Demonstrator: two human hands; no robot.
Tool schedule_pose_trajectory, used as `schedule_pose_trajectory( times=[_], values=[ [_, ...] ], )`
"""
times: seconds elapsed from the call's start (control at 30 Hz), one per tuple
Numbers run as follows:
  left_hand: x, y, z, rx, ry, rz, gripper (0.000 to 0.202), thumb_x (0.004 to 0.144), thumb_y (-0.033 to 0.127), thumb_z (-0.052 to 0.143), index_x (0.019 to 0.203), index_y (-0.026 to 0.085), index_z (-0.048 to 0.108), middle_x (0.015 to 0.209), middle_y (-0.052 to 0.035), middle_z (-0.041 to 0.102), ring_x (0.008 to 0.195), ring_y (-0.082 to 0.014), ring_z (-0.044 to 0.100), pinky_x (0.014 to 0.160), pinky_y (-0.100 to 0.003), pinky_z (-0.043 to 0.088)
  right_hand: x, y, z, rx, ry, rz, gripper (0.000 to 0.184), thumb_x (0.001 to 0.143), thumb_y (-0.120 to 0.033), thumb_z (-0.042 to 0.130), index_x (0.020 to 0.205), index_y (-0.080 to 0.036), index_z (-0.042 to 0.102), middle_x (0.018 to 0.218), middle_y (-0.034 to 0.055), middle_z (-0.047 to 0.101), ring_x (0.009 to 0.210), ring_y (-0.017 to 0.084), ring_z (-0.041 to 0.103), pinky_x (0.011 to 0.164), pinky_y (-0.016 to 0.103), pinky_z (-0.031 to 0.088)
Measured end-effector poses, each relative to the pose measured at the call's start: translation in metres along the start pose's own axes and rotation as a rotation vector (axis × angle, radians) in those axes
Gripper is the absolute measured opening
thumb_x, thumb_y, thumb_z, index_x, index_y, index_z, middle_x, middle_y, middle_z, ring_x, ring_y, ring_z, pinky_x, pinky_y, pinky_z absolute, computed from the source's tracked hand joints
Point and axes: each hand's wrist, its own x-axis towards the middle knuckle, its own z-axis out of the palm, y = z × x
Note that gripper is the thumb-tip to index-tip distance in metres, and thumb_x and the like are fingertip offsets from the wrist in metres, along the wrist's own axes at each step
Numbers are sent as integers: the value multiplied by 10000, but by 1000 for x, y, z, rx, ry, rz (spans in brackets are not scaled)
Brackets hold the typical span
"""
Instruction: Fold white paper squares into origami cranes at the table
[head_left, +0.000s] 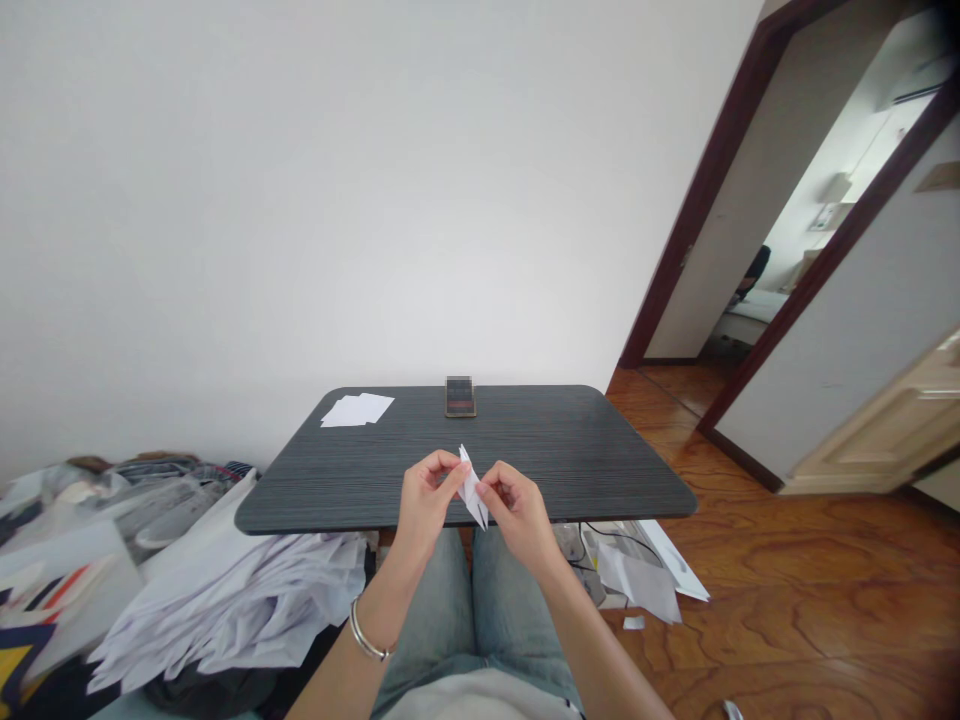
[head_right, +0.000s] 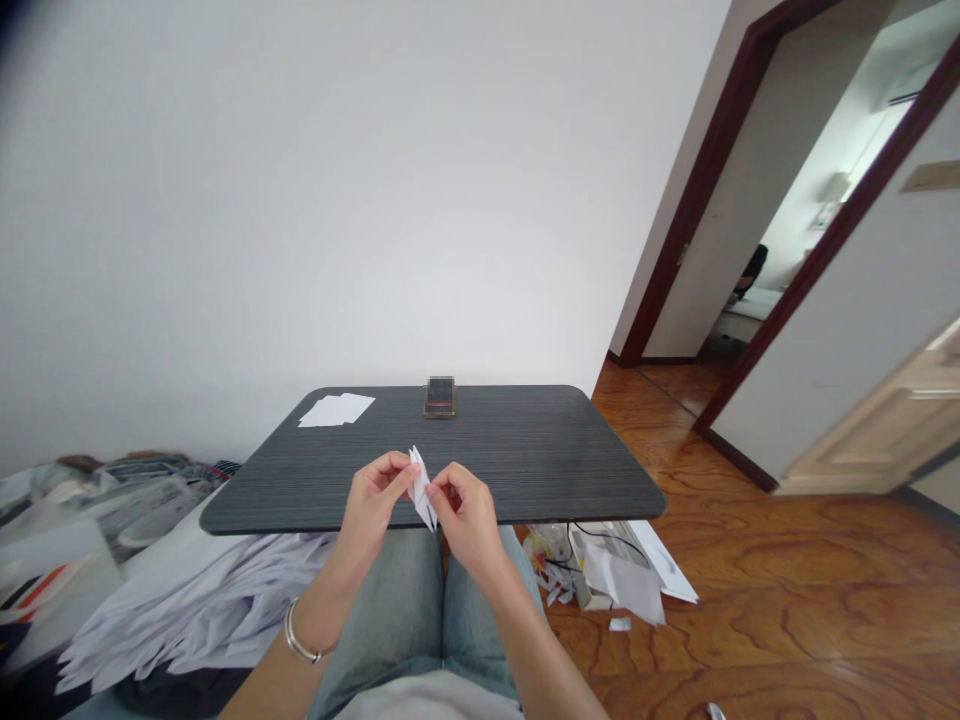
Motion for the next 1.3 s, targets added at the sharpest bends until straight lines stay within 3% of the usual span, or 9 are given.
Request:
schedule_pose_trajectory(
  times=[0.1,0.23,0.4,0.57,0.63,0.8,1.03,1.2,1.3],
  values=[
    [0,-1,1,-57,2,-10,195,676,284,676,746,144,560,577,41,520,511,-74,466,483,-178,380,0,-1,-1,-37,4,-27,216,813,-270,511,616,-189,478,577,-33,425,517,109,390,490,225,300],
    [1,3,0,-88,-50,-29,400,675,294,679,1031,165,548,550,75,466,491,-75,467,469,-178,386,1,2,-2,-17,2,-14,228,806,-296,527,609,-192,480,560,-37,424,506,108,387,480,226,298],
    [2,2,-4,-54,-112,-51,241,681,320,674,816,139,589,604,38,522,525,-83,489,478,-190,394,3,8,0,73,39,-22,221,786,-334,556,630,-184,512,693,10,528,610,127,479,523,230,344],
    [2,-2,-6,-34,-79,-14,205,683,305,673,759,147,566,629,23,561,554,-90,507,518,-193,413,6,13,1,321,9,212,268,722,-427,604,810,-180,550,644,4,587,530,121,506,439,206,314],
    [3,-3,-7,-5,-84,-6,205,684,314,671,756,148,574,635,17,567,559,-94,512,529,-197,417,8,12,0,355,-12,260,304,711,-458,602,793,-167,576,611,6,594,502,115,499,429,204,315],
    [4,-9,-10,64,-87,6,186,671,305,679,726,150,592,623,12,595,586,-114,553,562,-211,434,11,10,-2,353,14,238,302,707,-455,610,636,-163,581,537,-14,544,480,100,459,446,207,325],
    [4,-14,-12,91,-37,-30,184,643,240,686,799,146,664,642,-14,677,589,-142,616,600,-247,491,10,13,-3,242,67,186,316,727,-455,594,597,-169,566,507,-23,522,460,105,450,456,220,337],
    [7,-10,-14,101,-7,-71,129,599,212,705,700,134,685,579,-19,684,508,-133,607,539,-235,491,9,15,-3,234,50,175,293,747,-427,577,609,-168,589,535,-11,556,480,122,499,481,235,385],
    [8,-9,-15,118,13,-75,123,601,223,710,676,127,688,549,-21,678,480,-126,597,517,-225,484,7,15,-2,247,84,145,204,745,-378,595,780,-180,628,592,-11,590,525,133,533,512,242,417]
  ],
)
